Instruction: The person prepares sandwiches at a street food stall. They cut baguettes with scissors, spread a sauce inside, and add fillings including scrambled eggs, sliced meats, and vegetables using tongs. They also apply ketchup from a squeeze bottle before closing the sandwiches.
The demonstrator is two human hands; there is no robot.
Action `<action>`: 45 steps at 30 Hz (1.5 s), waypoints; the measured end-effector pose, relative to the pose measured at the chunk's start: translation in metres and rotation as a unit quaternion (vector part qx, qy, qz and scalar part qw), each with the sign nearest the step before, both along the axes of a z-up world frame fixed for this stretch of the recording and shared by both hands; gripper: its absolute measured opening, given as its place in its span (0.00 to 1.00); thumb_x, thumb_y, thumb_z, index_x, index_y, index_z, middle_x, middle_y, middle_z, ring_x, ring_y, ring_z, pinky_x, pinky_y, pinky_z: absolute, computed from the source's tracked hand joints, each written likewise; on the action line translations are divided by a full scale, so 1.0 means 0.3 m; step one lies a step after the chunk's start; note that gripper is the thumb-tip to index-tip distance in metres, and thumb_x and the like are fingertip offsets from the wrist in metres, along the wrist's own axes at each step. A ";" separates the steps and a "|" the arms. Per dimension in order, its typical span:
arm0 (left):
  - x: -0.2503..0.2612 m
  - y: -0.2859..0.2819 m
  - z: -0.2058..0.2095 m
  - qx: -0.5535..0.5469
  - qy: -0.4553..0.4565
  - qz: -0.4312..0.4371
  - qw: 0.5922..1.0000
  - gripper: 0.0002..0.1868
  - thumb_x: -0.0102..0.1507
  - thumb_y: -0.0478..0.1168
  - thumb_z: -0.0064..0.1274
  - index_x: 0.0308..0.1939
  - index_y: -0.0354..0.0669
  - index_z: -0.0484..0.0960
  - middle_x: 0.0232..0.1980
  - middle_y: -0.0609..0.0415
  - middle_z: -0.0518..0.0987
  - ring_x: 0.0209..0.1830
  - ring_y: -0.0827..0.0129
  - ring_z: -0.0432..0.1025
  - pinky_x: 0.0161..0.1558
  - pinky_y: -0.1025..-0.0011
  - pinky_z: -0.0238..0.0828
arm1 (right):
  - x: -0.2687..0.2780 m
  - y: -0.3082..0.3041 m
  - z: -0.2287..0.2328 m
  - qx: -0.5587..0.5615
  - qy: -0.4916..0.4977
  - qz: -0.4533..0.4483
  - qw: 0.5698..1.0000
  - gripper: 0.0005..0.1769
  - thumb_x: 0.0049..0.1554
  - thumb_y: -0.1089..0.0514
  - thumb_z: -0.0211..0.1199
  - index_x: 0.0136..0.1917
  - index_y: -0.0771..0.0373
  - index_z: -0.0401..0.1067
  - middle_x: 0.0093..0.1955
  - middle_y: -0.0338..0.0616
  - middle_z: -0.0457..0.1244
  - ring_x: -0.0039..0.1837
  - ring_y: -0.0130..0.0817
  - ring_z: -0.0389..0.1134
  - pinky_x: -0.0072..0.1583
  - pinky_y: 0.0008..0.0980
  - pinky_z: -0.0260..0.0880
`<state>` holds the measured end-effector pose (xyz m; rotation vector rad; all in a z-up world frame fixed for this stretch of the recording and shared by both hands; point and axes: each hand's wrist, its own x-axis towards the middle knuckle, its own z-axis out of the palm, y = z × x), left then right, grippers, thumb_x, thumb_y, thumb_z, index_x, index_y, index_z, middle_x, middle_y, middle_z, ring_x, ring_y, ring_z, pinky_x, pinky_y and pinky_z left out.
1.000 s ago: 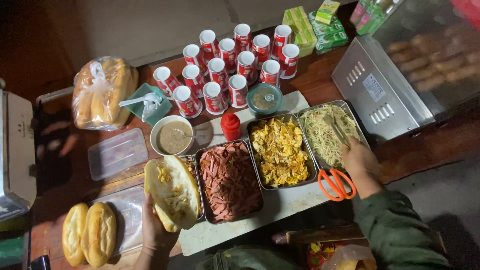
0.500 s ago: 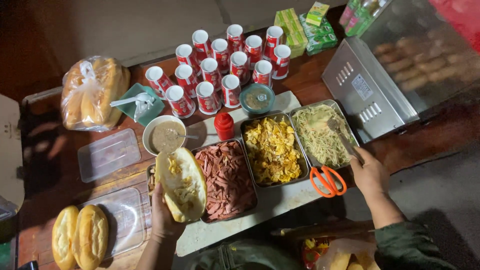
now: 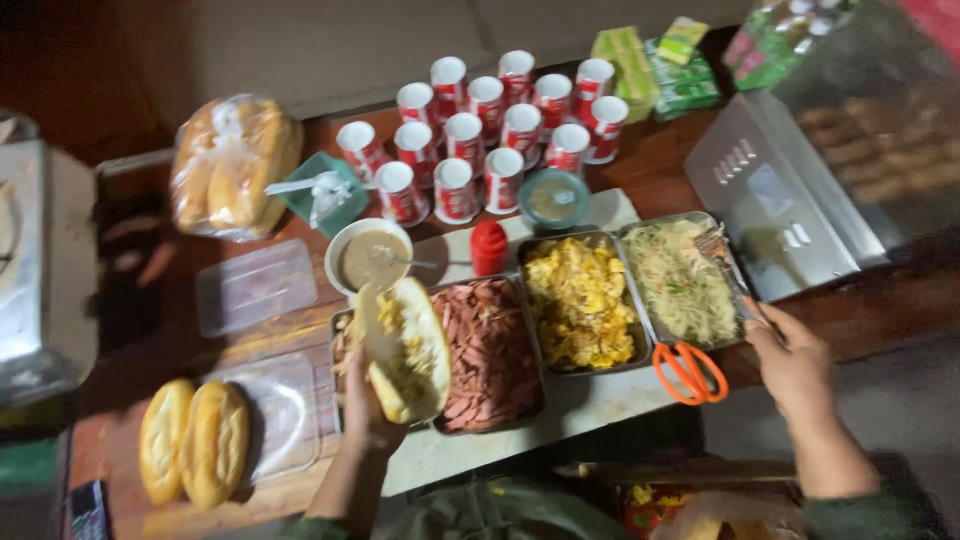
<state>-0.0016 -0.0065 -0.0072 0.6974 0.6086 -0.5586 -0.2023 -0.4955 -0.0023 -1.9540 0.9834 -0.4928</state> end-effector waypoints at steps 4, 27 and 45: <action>0.036 -0.006 -0.055 -0.041 0.002 -0.009 0.999 0.31 0.59 0.68 0.49 0.50 0.48 0.83 0.43 0.53 0.83 0.40 0.61 0.77 0.41 0.64 0.74 | 0.025 0.168 0.112 0.027 -0.025 0.054 0.998 0.22 0.67 0.57 0.60 0.74 0.60 0.70 0.40 0.43 0.61 0.35 0.24 0.51 0.35 0.26 0.51; -0.008 0.157 0.067 -0.186 -0.146 0.101 0.966 0.30 0.65 0.62 0.49 0.62 0.47 0.77 0.56 0.47 0.81 0.55 0.58 0.75 0.63 0.56 0.69 | 0.413 1.016 0.486 -0.245 -0.004 0.489 0.837 0.22 0.58 0.52 0.61 0.66 0.49 0.75 0.56 0.46 0.71 0.54 0.44 0.72 0.53 0.41 0.68; 0.040 0.251 0.059 -0.218 -0.118 0.107 0.963 0.31 0.62 0.61 0.52 0.61 0.46 0.78 0.53 0.47 0.82 0.52 0.56 0.76 0.59 0.56 0.72 | 0.412 1.162 0.479 -0.273 -0.005 0.470 0.839 0.20 0.57 0.52 0.61 0.63 0.48 0.76 0.53 0.35 0.71 0.51 0.39 0.72 0.50 0.40 0.68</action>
